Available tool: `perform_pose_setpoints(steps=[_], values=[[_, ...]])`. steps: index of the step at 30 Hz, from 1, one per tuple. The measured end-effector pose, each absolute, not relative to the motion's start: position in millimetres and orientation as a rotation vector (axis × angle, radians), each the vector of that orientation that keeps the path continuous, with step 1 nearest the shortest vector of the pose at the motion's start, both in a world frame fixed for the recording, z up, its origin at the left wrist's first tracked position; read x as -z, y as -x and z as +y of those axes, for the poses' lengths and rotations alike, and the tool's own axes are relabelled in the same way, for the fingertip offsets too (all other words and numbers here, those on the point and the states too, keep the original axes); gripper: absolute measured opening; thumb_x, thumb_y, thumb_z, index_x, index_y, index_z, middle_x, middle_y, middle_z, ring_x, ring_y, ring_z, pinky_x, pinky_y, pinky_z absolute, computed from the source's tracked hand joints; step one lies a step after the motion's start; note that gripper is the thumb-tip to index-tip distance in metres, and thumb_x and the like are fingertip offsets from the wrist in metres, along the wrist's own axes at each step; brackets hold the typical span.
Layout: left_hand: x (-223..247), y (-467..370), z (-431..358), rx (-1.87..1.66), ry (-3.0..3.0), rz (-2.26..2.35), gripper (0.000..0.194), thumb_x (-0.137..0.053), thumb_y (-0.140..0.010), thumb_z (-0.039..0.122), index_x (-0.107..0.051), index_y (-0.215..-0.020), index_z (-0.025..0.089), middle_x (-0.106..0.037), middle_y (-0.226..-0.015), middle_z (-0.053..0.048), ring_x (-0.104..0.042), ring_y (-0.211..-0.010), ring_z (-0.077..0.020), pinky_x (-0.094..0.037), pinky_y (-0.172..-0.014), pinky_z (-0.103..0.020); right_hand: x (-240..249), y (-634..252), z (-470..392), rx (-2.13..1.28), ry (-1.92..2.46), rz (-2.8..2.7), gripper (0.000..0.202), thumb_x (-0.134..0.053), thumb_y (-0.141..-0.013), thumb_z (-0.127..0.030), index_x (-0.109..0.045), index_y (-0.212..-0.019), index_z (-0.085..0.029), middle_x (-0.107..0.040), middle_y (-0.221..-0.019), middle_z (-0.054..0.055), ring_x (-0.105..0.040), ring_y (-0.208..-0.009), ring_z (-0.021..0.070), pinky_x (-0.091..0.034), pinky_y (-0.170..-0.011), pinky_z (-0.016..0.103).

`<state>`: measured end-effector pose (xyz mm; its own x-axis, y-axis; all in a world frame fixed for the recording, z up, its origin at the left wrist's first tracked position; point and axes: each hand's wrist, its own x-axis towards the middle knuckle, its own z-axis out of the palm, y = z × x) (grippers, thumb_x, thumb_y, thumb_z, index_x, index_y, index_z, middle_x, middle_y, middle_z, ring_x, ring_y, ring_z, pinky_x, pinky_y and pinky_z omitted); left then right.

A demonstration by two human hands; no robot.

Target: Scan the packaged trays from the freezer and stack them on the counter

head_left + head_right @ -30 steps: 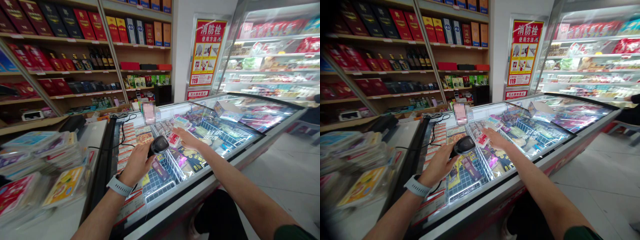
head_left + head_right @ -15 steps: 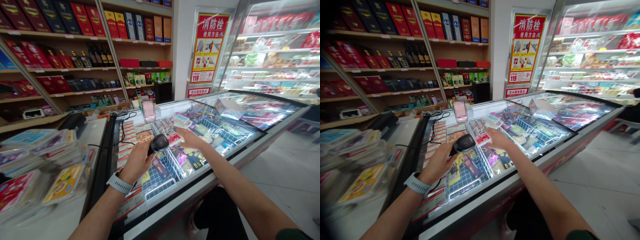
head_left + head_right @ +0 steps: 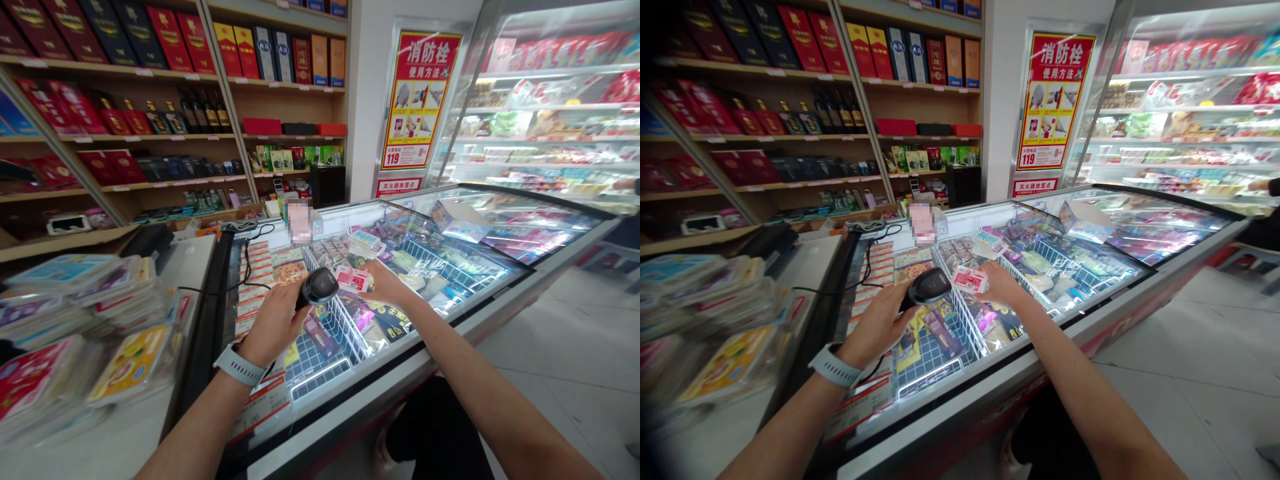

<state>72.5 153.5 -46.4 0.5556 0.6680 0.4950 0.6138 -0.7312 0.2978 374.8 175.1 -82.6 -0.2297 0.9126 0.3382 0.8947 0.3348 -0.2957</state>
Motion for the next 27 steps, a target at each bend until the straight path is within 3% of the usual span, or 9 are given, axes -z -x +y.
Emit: perform_pose_setpoints(steps=[4, 8, 13, 17, 22, 27], values=[[47, -72, 155, -0.935, -2.695, 1.111, 0.046, -0.055, -0.087, 0.023, -0.043, -0.131, 0.017, -0.060, -0.123, -0.011, -0.056, -0.112, -0.0270, -0.044, -0.098, -0.045, 84, -367, 171, -0.172, 1.659, -1.965, 0.064, -0.075, -0.068, -0.023, -0.046, -0.124, -0.015, -0.061, -0.106, 0.009, -0.062, -0.085, 0.0201, -0.050, -0.081, 0.034], [49, -72, 155, -0.917, -2.711, 1.121, 0.045, -0.055, -0.088, 0.024, -0.043, -0.130, 0.017, -0.060, -0.123, -0.011, -0.057, -0.111, -0.0262, -0.044, -0.098, -0.044, 86, -364, 169, -0.185, 1.615, -1.901, 0.058, -0.068, -0.074, -0.017, -0.046, -0.127, -0.020, -0.062, -0.105, 0.006, -0.062, -0.070, 0.0151, -0.052, -0.076, 0.032], [49, -72, 154, -0.912, -2.701, 1.121, 0.043, -0.054, -0.088, 0.024, -0.043, -0.129, 0.018, -0.061, -0.122, -0.011, -0.057, -0.111, -0.0254, -0.044, -0.098, -0.044, 92, -366, 172, -0.106, 1.516, -1.840, 0.056, -0.061, -0.078, -0.015, -0.045, -0.131, -0.023, -0.058, -0.117, 0.008, -0.063, -0.073, 0.0145, -0.054, -0.076, 0.032], [49, -72, 153, -0.928, -2.678, 1.130, 0.041, -0.056, -0.087, 0.024, -0.045, -0.127, 0.018, -0.063, -0.117, -0.010, -0.058, -0.107, -0.0261, -0.045, -0.096, -0.044, 94, -367, 173, -0.128, 1.551, -1.826, 0.052, -0.057, -0.077, -0.014, -0.049, -0.127, -0.022, -0.063, -0.108, 0.006, -0.065, -0.073, 0.0150, -0.055, -0.075, 0.032], [47, -72, 153, -0.900, -2.663, 1.143, 0.040, -0.055, -0.087, 0.025, -0.047, -0.126, 0.018, -0.063, -0.116, -0.010, -0.058, -0.105, -0.0271, -0.046, -0.094, -0.045, 94, -367, 173, -0.166, 1.569, -1.785, 0.035, -0.053, -0.081, -0.019, -0.056, -0.115, -0.019, -0.067, -0.093, 0.004, -0.065, -0.071, 0.0154, -0.055, -0.074, 0.031], [45, -74, 153, -0.913, -2.653, 1.144, 0.039, -0.056, -0.087, 0.024, -0.050, -0.125, 0.018, -0.064, -0.116, -0.010, -0.059, -0.106, -0.0272, -0.046, -0.094, -0.045, 90, -365, 172, -0.095, 1.675, -1.772, 0.032, -0.051, -0.087, -0.033, -0.059, -0.115, -0.019, -0.070, -0.098, 0.007, -0.066, -0.071, 0.0167, -0.053, -0.077, 0.033]])
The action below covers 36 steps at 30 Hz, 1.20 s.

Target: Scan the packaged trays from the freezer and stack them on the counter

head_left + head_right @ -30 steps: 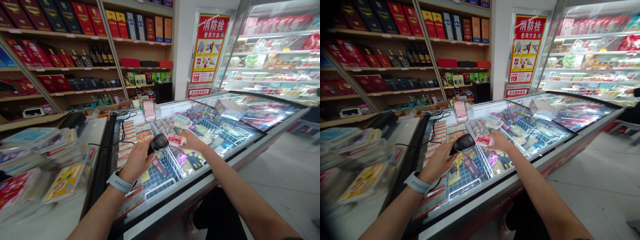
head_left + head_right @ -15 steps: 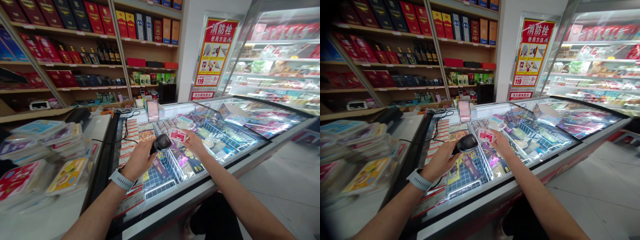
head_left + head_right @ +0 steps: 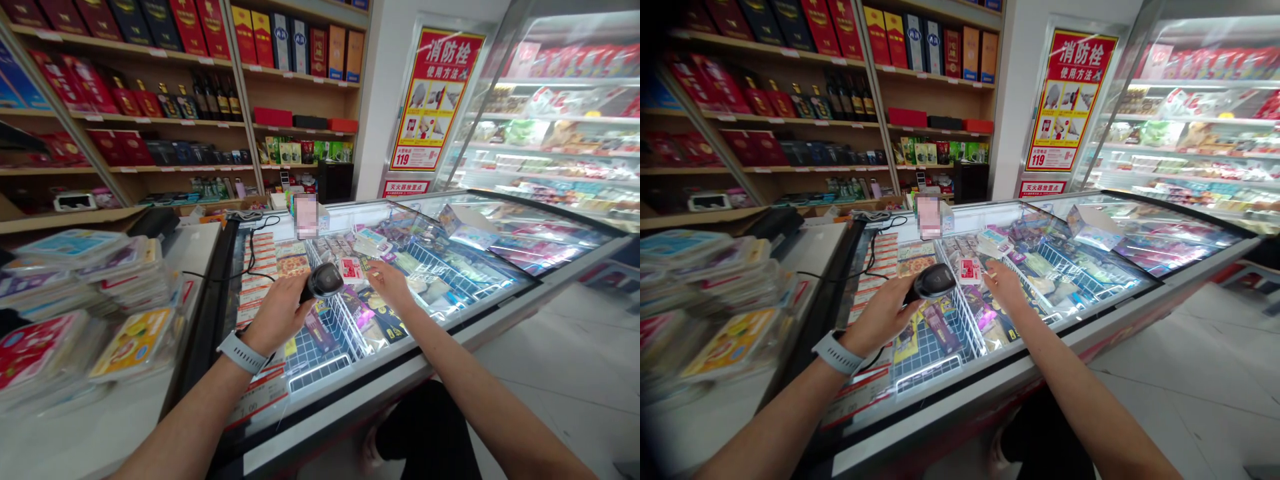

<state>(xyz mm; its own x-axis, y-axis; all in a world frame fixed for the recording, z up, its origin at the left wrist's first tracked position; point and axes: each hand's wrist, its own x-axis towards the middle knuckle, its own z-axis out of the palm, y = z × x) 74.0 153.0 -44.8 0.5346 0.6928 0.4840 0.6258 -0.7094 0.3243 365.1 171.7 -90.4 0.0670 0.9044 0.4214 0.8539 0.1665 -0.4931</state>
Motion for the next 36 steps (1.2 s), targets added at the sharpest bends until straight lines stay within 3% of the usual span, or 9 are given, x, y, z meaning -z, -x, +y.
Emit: perform_pose_setpoints(steps=[3, 6, 9, 18, 24, 36], values=[[44, -74, 153, -0.913, -2.657, 1.133, 0.043, -0.056, -0.087, 0.024, -0.047, -0.129, 0.017, -0.063, -0.118, -0.011, -0.058, -0.110, -0.0275, -0.045, -0.096, -0.045, 84, -353, 169, 0.049, 1.875, -1.766, 0.046, -0.046, -0.089, -0.054, -0.060, -0.112, -0.017, -0.069, -0.098, 0.012, -0.067, -0.084, 0.0233, -0.050, -0.081, 0.036], [45, -74, 153, -0.916, -2.658, 1.130, 0.044, -0.056, -0.087, 0.025, -0.046, -0.129, 0.017, -0.062, -0.121, -0.011, -0.057, -0.112, -0.0275, -0.043, -0.098, -0.045, 81, -332, 168, 0.169, 2.075, -1.721, 0.072, -0.042, -0.079, -0.076, -0.058, -0.109, -0.012, -0.066, -0.096, 0.019, -0.065, -0.092, 0.0311, -0.050, -0.077, 0.039], [45, -74, 153, -0.917, -2.648, 1.127, 0.043, -0.055, -0.088, 0.024, -0.046, -0.130, 0.018, -0.062, -0.120, -0.011, -0.057, -0.112, -0.0273, -0.044, -0.098, -0.045, 82, -312, 172, 0.260, 2.156, -1.733, 0.082, -0.046, -0.070, -0.082, -0.056, -0.106, -0.010, -0.062, -0.100, 0.023, -0.063, -0.092, 0.0347, -0.051, -0.074, 0.042], [47, -73, 154, -0.927, -2.627, 1.119, 0.045, -0.055, -0.087, 0.025, -0.047, -0.131, 0.019, -0.061, -0.121, -0.011, -0.056, -0.112, -0.0277, -0.043, -0.099, -0.047, 84, -317, 172, 0.171, 2.125, -1.704, 0.050, -0.061, -0.077, -0.053, -0.052, -0.110, -0.016, -0.059, -0.106, 0.015, -0.062, -0.095, 0.0297, -0.051, -0.074, 0.038], [43, -70, 153, -0.975, -2.573, 1.128, 0.043, -0.053, -0.089, 0.027, -0.046, -0.130, 0.017, -0.063, -0.116, -0.012, -0.059, -0.107, -0.0281, -0.047, -0.093, -0.045, 80, -335, 168, 0.236, 1.846, -1.778, 0.055, -0.061, -0.080, -0.035, -0.044, -0.128, -0.014, -0.059, -0.119, 0.016, -0.058, -0.105, 0.0302, -0.045, -0.090, 0.042], [37, -69, 147, -1.062, -2.485, 1.077, 0.047, -0.051, -0.090, 0.028, -0.041, -0.135, 0.020, -0.058, -0.129, -0.011, -0.054, -0.120, -0.0267, -0.044, -0.101, -0.045, 71, -342, 158, 0.462, 1.534, -1.683, 0.058, -0.051, -0.088, -0.048, -0.042, -0.138, -0.018, -0.055, -0.130, 0.015, -0.048, -0.122, 0.0317, -0.034, -0.103, 0.048]])
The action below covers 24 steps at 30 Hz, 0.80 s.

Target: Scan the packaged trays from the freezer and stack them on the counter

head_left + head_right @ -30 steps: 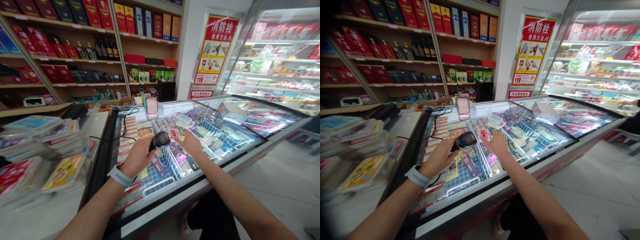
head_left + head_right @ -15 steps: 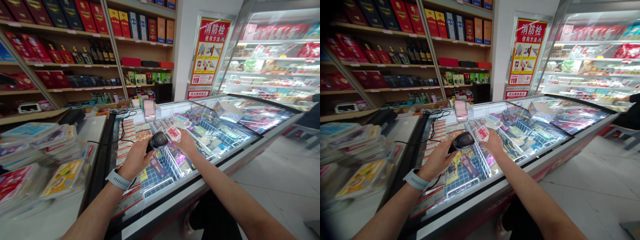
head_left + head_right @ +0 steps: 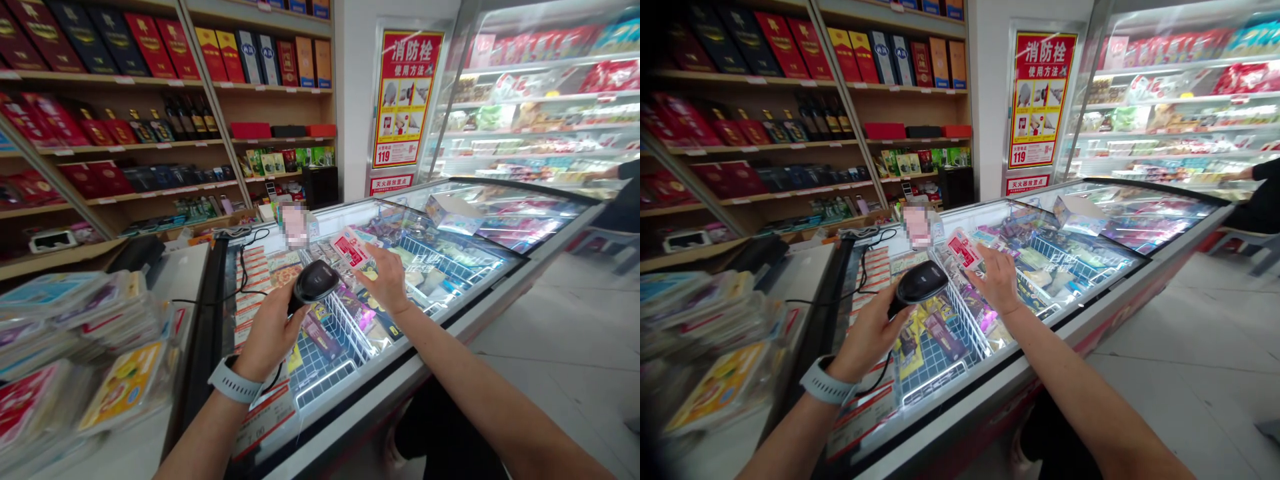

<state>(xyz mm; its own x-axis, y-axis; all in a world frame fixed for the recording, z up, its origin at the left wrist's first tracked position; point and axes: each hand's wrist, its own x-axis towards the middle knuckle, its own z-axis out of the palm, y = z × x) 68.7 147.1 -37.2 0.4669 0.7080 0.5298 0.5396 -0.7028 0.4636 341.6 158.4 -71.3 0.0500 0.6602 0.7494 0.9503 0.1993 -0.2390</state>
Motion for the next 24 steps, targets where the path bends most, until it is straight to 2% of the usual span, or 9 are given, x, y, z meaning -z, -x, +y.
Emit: perform_pose_setpoints(steps=[11, 24], values=[[33.7, -70.9, 141.0, -1.120, -2.557, 1.058, 0.045, -0.050, -0.091, 0.028, -0.041, -0.134, 0.019, -0.056, -0.130, -0.012, -0.052, -0.121, -0.0267, -0.042, -0.103, -0.045, 69.1, -338.4, 157.1, 0.493, 1.532, -1.667, 0.059, -0.051, -0.088, -0.054, -0.048, -0.132, -0.015, -0.058, -0.126, 0.016, -0.051, -0.118, 0.0300, -0.035, -0.103, 0.044], [35.6, -72.1, 140.1, -1.083, -2.615, 1.031, 0.048, -0.051, -0.090, 0.024, -0.036, -0.136, 0.018, -0.056, -0.127, -0.013, -0.052, -0.118, -0.0264, -0.041, -0.103, -0.047, 72.1, -338.6, 158.7, 0.545, 1.471, -1.704, 0.058, -0.053, -0.087, -0.053, -0.048, -0.133, -0.017, -0.058, -0.126, 0.014, -0.051, -0.117, 0.0281, -0.036, -0.102, 0.041]])
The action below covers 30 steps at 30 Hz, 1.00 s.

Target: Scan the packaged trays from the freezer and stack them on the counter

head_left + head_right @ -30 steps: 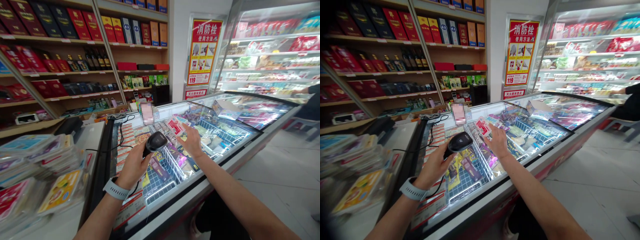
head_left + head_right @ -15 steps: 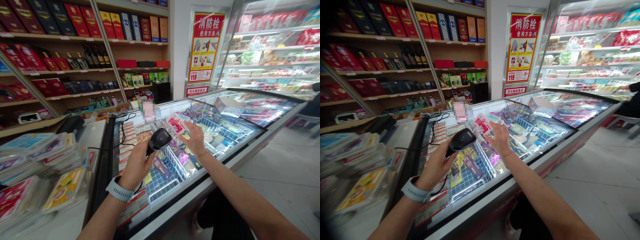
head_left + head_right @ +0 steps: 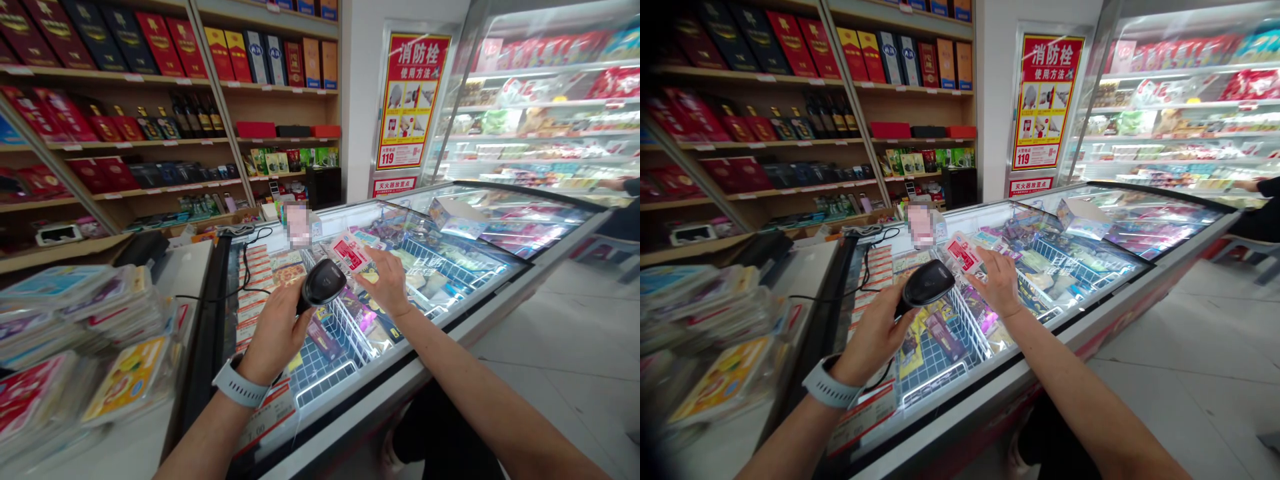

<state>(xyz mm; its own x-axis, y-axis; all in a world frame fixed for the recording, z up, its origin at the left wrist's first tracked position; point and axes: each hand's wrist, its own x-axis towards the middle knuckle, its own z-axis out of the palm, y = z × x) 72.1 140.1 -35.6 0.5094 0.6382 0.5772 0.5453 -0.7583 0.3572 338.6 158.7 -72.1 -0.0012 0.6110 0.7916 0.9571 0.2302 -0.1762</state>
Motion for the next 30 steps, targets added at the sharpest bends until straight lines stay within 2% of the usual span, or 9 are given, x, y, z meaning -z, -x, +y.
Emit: perform_pose_setpoints(steps=[7, 14, 30], values=[[35.0, -74.3, 140.6, -1.075, -2.629, 1.014, 0.050, -0.052, -0.090, 0.024, -0.036, -0.136, 0.017, -0.056, -0.127, -0.013, -0.052, -0.118, -0.0272, -0.043, -0.100, -0.047, 73.2, -338.6, 162.4, 0.706, 1.362, -1.694, 0.057, -0.057, -0.085, -0.052, -0.052, -0.128, -0.015, -0.063, -0.115, 0.015, -0.057, -0.107, 0.0276, -0.040, -0.094, 0.041], [35.2, -73.4, 140.6, -1.096, -2.631, 1.031, 0.044, -0.051, -0.090, 0.024, -0.041, -0.132, 0.016, -0.058, -0.123, -0.013, -0.054, -0.114, -0.0262, -0.045, -0.097, -0.045, 72.8, -338.2, 161.9, 0.685, 1.360, -1.705, 0.056, -0.056, -0.086, -0.052, -0.051, -0.128, -0.015, -0.063, -0.116, 0.015, -0.057, -0.108, 0.0272, -0.040, -0.094, 0.041], [34.2, -74.2, 139.2, -1.081, -2.625, 1.048, 0.045, -0.050, -0.090, 0.025, -0.039, -0.134, 0.016, -0.056, -0.127, -0.013, -0.052, -0.117, -0.0265, -0.043, -0.100, -0.045, 70.4, -335.9, 160.2, 0.739, 1.317, -1.698, 0.056, -0.059, -0.085, -0.051, -0.053, -0.125, -0.013, -0.065, -0.114, 0.014, -0.058, -0.106, 0.0258, -0.041, -0.092, 0.039]])
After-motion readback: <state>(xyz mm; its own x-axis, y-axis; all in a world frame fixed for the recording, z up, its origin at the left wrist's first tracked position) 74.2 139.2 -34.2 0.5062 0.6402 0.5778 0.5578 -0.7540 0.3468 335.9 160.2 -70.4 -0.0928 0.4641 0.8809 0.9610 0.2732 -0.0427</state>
